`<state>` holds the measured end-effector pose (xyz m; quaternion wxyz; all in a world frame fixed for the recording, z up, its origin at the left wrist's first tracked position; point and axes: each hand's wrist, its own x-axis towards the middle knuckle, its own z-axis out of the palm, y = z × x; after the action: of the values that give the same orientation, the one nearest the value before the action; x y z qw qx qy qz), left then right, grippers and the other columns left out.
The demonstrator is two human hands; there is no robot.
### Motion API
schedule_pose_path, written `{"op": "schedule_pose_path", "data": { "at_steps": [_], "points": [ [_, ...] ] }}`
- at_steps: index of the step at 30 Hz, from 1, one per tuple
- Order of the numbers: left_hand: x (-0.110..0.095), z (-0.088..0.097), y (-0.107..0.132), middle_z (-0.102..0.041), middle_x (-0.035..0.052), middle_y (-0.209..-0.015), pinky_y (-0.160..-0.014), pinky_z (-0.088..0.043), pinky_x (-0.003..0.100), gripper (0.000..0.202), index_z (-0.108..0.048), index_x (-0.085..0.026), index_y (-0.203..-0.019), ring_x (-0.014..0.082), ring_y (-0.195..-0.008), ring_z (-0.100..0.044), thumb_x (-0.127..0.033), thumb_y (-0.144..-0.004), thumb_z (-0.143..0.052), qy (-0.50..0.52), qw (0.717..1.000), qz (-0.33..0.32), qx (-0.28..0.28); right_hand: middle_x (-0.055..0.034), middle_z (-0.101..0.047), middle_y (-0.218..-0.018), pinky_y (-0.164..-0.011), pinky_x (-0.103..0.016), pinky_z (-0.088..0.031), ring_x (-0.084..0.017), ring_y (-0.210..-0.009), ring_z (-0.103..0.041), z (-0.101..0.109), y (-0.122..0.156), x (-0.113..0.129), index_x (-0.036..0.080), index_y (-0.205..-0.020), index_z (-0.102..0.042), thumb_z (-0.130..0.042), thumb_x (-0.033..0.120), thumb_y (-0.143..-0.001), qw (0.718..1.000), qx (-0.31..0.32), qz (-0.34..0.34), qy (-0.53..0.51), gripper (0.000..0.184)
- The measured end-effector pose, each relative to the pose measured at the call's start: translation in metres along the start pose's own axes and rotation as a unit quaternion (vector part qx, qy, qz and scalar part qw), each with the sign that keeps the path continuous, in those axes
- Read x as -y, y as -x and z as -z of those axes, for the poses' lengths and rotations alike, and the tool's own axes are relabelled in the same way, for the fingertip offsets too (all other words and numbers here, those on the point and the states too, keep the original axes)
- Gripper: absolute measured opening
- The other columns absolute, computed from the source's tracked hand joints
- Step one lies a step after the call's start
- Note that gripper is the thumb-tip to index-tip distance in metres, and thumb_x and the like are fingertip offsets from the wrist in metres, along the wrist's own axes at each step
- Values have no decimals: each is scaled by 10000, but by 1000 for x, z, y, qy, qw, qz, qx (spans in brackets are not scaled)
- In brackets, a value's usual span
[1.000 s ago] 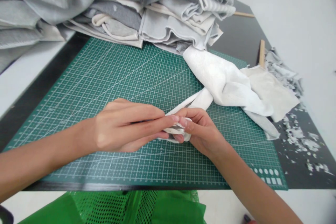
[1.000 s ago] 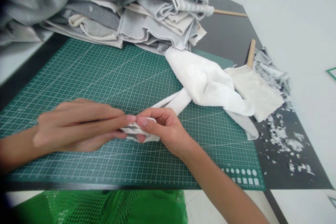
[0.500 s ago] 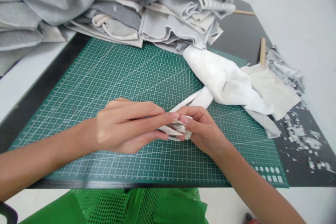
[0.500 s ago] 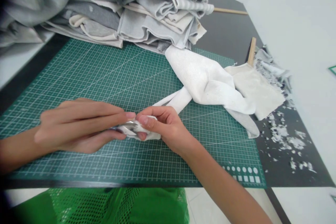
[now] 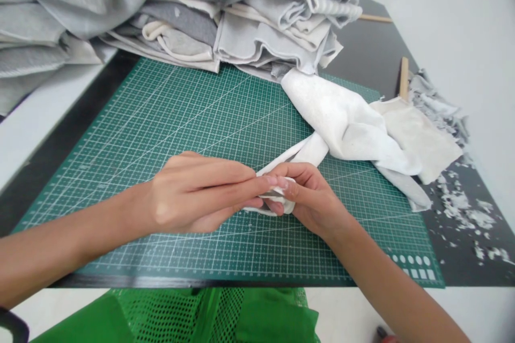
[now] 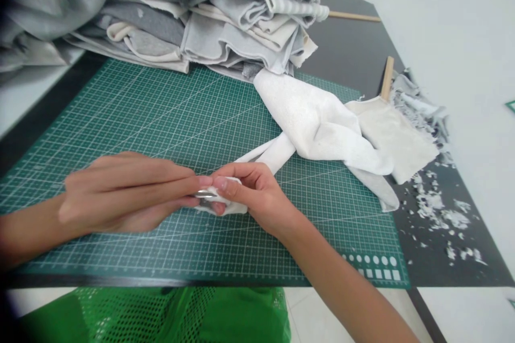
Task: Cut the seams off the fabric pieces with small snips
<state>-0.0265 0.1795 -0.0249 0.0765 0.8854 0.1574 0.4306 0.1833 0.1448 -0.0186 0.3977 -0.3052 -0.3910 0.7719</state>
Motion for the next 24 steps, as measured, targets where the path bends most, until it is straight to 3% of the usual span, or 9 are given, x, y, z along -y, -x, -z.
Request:
{"op": "schedule_pose_path", "data": {
  "at_steps": [8,14,20,24],
  "points": [
    [3,-1,-1,-744,35,-941,-564,-543,213,331,-666,-135,-1097,104,-730,-693,-305,-820,-733,-1,999,-15,-29,4,-616,-609,-553,-183,-434,-71,-562,-551,1,0,1,126,-809,-713,-662,249,-879,1000,6,5,-23,151],
    [1,0,0,-753,6,-902,-601,-553,201,266,-663,-160,-1089,98,-747,-703,-221,-836,-717,-26,999,-4,-22,7,-589,-582,-542,-214,-430,-88,-541,-524,-1,1,1,123,-801,-703,-674,284,-860,1000,-12,-5,-6,173],
    [4,1,1,-748,33,-954,-572,-541,212,330,-665,-138,-1089,102,-731,-697,-303,-813,-741,-24,999,-12,-23,8,-605,-595,-553,-212,-438,-88,-544,-530,-1,1,1,142,-789,-699,-678,295,-857,1000,-11,-3,-9,168],
    [5,1,1,-745,20,-926,-579,-533,206,297,-667,-147,-1094,99,-732,-693,-238,-819,-734,-27,999,-15,-17,5,-589,-581,-563,-217,-433,-92,-553,-529,0,1,1,127,-796,-704,-654,272,-874,1000,-8,2,-4,173]
  ]
}}
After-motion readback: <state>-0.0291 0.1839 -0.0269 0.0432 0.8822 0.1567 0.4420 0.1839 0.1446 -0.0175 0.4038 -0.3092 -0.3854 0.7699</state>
